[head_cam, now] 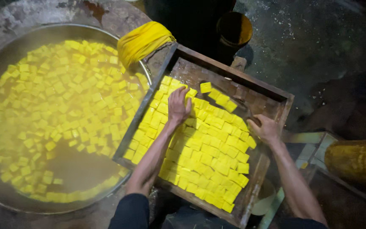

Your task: The person uses a slotted metal scoop to lift yellow tofu cubes from a large steaming pot and places them onto a wooden tray. The person repeatedly scoops and arranges the tofu cubes in neat rows on the tray.

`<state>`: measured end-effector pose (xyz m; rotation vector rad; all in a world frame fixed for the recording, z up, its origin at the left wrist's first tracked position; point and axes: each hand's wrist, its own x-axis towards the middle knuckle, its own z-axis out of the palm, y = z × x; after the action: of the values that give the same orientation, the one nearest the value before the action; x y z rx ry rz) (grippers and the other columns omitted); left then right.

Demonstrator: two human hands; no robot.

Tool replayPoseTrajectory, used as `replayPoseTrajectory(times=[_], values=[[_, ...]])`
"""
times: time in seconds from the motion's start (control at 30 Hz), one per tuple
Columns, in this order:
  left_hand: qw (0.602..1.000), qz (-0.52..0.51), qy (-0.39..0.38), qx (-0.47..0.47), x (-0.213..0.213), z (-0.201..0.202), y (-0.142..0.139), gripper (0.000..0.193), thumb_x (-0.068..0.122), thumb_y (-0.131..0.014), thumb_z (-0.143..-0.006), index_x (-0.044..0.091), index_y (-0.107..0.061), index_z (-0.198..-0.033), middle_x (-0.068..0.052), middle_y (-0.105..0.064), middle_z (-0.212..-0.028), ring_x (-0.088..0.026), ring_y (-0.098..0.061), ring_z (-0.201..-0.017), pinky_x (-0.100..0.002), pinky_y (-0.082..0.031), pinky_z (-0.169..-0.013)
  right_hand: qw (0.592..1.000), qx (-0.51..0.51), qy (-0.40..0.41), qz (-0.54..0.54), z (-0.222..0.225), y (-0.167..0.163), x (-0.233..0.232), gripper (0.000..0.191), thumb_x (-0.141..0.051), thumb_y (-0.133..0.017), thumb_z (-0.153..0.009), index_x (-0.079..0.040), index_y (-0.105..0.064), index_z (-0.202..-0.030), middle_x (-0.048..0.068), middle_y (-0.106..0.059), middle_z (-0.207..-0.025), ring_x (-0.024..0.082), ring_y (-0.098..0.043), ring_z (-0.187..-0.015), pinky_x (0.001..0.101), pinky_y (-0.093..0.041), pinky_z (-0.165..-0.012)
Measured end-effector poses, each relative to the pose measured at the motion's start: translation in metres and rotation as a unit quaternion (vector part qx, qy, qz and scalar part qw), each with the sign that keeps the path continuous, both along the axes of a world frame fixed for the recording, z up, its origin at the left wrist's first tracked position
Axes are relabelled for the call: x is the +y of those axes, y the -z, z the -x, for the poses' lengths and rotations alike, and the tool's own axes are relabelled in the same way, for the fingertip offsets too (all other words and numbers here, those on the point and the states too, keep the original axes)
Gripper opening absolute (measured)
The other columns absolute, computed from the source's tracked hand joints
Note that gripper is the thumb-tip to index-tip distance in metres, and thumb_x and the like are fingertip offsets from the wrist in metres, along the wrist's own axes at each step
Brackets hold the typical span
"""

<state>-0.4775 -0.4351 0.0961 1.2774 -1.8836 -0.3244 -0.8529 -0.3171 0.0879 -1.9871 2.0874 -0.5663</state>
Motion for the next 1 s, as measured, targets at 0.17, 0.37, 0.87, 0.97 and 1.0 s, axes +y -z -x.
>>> replayPoseTrajectory(times=[0.17,0.37,0.87,0.97,1.0], values=[[0.998,-0.023,0.04,-0.038,-0.042,0.048,0.005,0.05,0.018,-0.069,-0.089,0.003,-0.055,-0.135,-0.018,-0.061,-0.129,-0.035,-0.057,-0.12,-0.05,-0.042,-0.106,0.994,0.057,0.01,0.089,0.007,0.011,0.022,0.033,-0.035,-0.073,-0.092,-0.01,-0.071,-0.113,0.011,-0.073,-0.104,0.033,-0.072,-0.09,0.0449,-0.056,-0.076],[0.978,-0.089,0.117,-0.148,-0.056,0.076,0.01,0.041,0.015,-0.056,-0.099,0.006,-0.053,-0.139,-0.017,-0.064,-0.13,-0.034,-0.059,-0.123,-0.041,-0.044,-0.11,0.988,0.103,0.02,0.11,0.006,0.011,0.039,0.034,-0.029,-0.073,-0.091,-0.009,-0.069,-0.118,0.011,-0.07,-0.105,0.033,-0.071,-0.09,0.0444,-0.056,-0.074],[0.997,-0.059,-0.014,-0.055,0.114,-0.048,0.013,0.04,0.015,-0.067,-0.088,0.009,-0.062,-0.127,-0.015,-0.057,-0.137,-0.033,-0.05,-0.133,-0.059,-0.032,-0.114,0.99,0.05,-0.019,0.128,-0.033,0.001,0.04,0.032,-0.027,-0.073,-0.096,-0.008,-0.07,-0.121,0.013,-0.072,-0.106,0.031,-0.07,-0.094,0.0404,-0.055,-0.079],[0.992,-0.05,-0.113,0.009,0.147,-0.115,0.01,0.038,0.011,-0.066,-0.089,0.008,-0.062,-0.126,-0.016,-0.058,-0.135,-0.035,-0.052,-0.131,-0.053,-0.038,-0.113,0.987,-0.037,0.026,0.153,-0.099,-0.004,0.039,0.029,-0.027,-0.072,-0.103,-0.006,-0.07,-0.122,0.015,-0.074,-0.106,0.027,-0.071,-0.093,0.0378,-0.056,-0.081],[0.986,-0.054,-0.156,0.025,0.17,-0.136,0.012,0.037,0.011,-0.066,-0.089,0.007,-0.062,-0.126,-0.016,-0.059,-0.134,-0.036,-0.053,-0.13,-0.051,-0.04,-0.112,0.983,-0.147,0.011,0.112,-0.128,-0.004,0.044,0.029,-0.026,-0.07,-0.104,-0.004,-0.069,-0.122,0.014,-0.074,-0.101,0.023,-0.07,-0.088,0.0355,-0.056,-0.078]])
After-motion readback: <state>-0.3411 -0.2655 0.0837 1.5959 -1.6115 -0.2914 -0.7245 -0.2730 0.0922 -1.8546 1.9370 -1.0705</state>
